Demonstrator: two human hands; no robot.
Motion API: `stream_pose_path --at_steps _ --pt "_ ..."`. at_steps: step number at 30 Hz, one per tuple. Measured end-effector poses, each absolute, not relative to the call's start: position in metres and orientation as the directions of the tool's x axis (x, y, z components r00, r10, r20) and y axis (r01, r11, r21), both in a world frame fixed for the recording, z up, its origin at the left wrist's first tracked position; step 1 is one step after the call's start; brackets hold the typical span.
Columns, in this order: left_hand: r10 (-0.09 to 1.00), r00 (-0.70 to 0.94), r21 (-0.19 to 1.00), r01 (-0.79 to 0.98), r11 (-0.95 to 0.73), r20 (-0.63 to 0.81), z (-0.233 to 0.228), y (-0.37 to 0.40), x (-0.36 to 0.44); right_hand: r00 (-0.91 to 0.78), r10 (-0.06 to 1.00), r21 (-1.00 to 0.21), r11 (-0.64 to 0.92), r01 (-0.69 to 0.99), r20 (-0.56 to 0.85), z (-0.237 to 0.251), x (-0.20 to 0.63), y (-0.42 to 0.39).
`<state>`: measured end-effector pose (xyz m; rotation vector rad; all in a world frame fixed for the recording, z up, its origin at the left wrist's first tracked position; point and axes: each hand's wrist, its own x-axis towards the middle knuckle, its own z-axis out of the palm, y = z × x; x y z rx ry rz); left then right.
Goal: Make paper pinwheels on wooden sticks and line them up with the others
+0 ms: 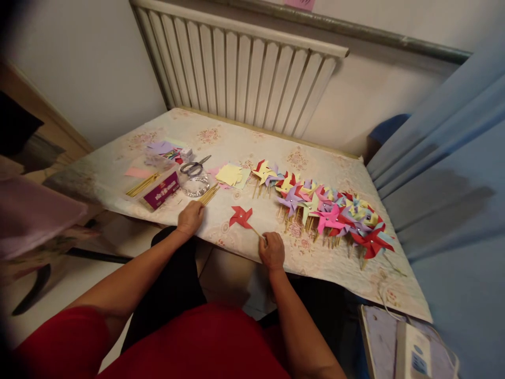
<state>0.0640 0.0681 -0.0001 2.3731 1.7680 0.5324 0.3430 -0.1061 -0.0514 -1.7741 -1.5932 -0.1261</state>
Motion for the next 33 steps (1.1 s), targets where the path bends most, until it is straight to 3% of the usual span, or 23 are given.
stream_pose_path --at_steps 7,12,20,33 --pt "0.986 0.050 0.302 0.948 -0.097 0.159 -0.003 0.094 0.024 0.222 0.815 -0.439 0.044 0.897 0.535 -0.053 0.343 -0.105" --pt "0.992 0.051 0.365 0.926 -0.091 0.118 -0.012 0.102 0.025 0.222 0.821 -0.441 0.040 0.897 0.526 -0.052 0.342 -0.105" --pt "0.991 0.074 0.281 0.954 -0.103 0.112 -0.015 0.105 0.030 0.223 0.824 -0.430 0.029 0.902 0.522 -0.052 0.340 -0.105" --pt "0.988 0.087 0.259 0.959 -0.118 0.128 -0.018 0.105 0.032 0.223 0.821 -0.436 0.035 0.899 0.525 -0.052 0.340 -0.105"
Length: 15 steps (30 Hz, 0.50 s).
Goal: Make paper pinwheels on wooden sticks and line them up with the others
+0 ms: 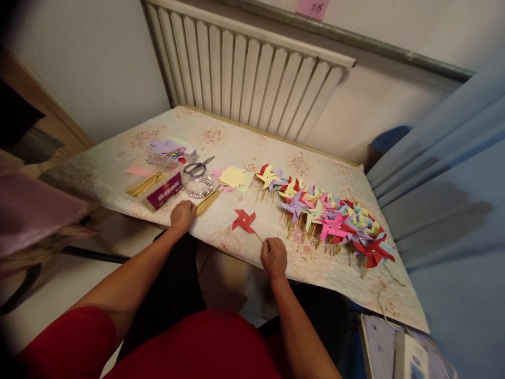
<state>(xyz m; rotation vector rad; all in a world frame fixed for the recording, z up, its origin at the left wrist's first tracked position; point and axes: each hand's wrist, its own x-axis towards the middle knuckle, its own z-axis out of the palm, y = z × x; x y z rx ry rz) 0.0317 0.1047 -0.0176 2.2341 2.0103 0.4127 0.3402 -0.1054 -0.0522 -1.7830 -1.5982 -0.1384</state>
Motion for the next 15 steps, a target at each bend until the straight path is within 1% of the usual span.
stream_pose_path --at_steps 8,15 --pt "0.989 0.041 0.278 0.957 -0.079 0.140 -0.0184 0.1042 0.0294 0.218 0.817 -0.425 0.036 0.905 0.533 -0.0493 0.3387 -0.1054" --pt "0.986 0.040 0.314 0.945 -0.090 0.162 -0.0174 0.1025 0.0292 0.213 0.816 -0.417 0.038 0.908 0.538 -0.0503 0.3386 -0.1048"
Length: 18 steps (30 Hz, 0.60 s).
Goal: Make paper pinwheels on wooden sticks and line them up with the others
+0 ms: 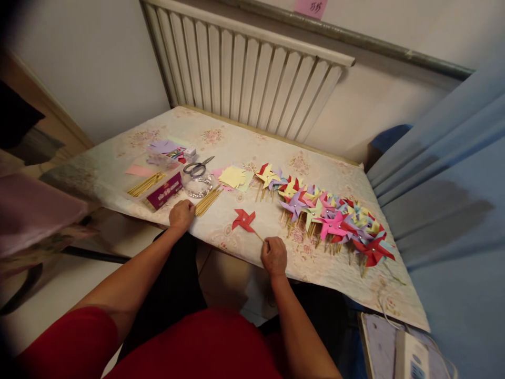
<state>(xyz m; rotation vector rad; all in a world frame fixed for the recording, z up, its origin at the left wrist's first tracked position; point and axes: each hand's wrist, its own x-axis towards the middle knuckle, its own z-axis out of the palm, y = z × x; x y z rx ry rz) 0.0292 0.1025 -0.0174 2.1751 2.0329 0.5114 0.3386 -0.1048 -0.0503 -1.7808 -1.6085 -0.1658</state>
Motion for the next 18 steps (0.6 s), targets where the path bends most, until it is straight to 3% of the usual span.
stream_pose_path --at_steps 7,18 --pt "0.974 0.073 0.345 0.927 -0.146 0.216 -0.0152 0.0987 0.0290 0.216 0.819 -0.416 0.030 0.909 0.531 -0.0513 0.3391 -0.1059" --pt "0.970 0.123 0.260 0.949 -0.176 0.208 -0.0203 0.1005 0.0302 0.205 0.819 -0.407 0.037 0.913 0.535 -0.0529 0.3398 -0.1057"
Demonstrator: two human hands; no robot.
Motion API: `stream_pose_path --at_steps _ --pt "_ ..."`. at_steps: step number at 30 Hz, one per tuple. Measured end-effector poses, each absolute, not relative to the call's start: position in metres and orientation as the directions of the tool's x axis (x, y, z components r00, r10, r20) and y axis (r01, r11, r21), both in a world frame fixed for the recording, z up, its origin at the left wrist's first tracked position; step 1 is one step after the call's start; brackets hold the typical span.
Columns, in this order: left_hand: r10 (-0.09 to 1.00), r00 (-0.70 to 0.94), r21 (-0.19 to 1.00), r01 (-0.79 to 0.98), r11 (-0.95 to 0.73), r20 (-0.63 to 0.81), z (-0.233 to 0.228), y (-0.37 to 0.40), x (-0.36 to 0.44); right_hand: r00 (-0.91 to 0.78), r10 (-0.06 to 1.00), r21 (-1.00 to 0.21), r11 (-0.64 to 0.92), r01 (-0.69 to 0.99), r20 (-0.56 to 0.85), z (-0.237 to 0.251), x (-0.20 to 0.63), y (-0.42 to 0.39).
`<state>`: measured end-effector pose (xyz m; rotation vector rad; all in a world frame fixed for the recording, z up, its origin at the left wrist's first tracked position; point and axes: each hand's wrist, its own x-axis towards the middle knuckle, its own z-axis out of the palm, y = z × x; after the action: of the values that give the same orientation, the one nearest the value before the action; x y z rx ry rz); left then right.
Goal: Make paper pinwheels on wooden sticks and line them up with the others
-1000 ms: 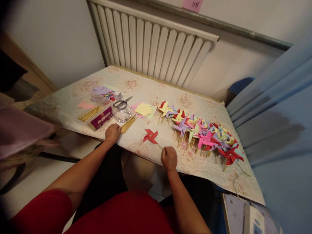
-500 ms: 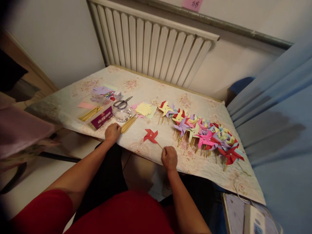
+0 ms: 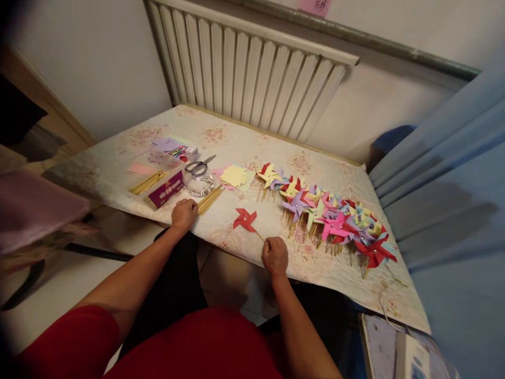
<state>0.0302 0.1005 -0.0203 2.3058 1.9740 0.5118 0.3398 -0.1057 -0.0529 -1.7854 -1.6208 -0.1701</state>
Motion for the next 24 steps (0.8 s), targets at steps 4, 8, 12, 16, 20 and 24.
stream_pose_path --at_steps 4,8,12,16,20,24 --pt "0.975 0.112 0.240 0.958 -0.158 0.192 -0.0198 0.1005 0.0315 0.203 0.822 -0.405 0.036 0.914 0.532 -0.0526 0.3398 -0.1061" --pt "0.978 0.110 0.218 0.965 -0.147 0.175 -0.0189 0.1010 0.0330 0.203 0.823 -0.399 0.031 0.917 0.531 -0.0524 0.3395 -0.1064" --pt "0.978 0.111 0.216 0.965 -0.149 0.176 -0.0182 0.1013 0.0346 0.205 0.823 -0.395 0.027 0.918 0.531 -0.0517 0.3388 -0.1061" --pt "0.974 0.113 0.231 0.960 -0.158 0.197 -0.0175 0.1008 0.0357 0.205 0.818 -0.399 0.033 0.916 0.538 -0.0512 0.3385 -0.1058" --pt "0.959 0.111 0.269 0.946 -0.182 0.259 -0.0164 0.0992 0.0335 0.208 0.815 -0.405 0.036 0.913 0.541 -0.0517 0.3389 -0.1058" --pt "0.944 0.105 0.358 0.908 -0.219 0.312 -0.0150 0.0936 0.0309 0.231 0.813 -0.437 0.031 0.899 0.534 -0.0538 0.3404 -0.1053"
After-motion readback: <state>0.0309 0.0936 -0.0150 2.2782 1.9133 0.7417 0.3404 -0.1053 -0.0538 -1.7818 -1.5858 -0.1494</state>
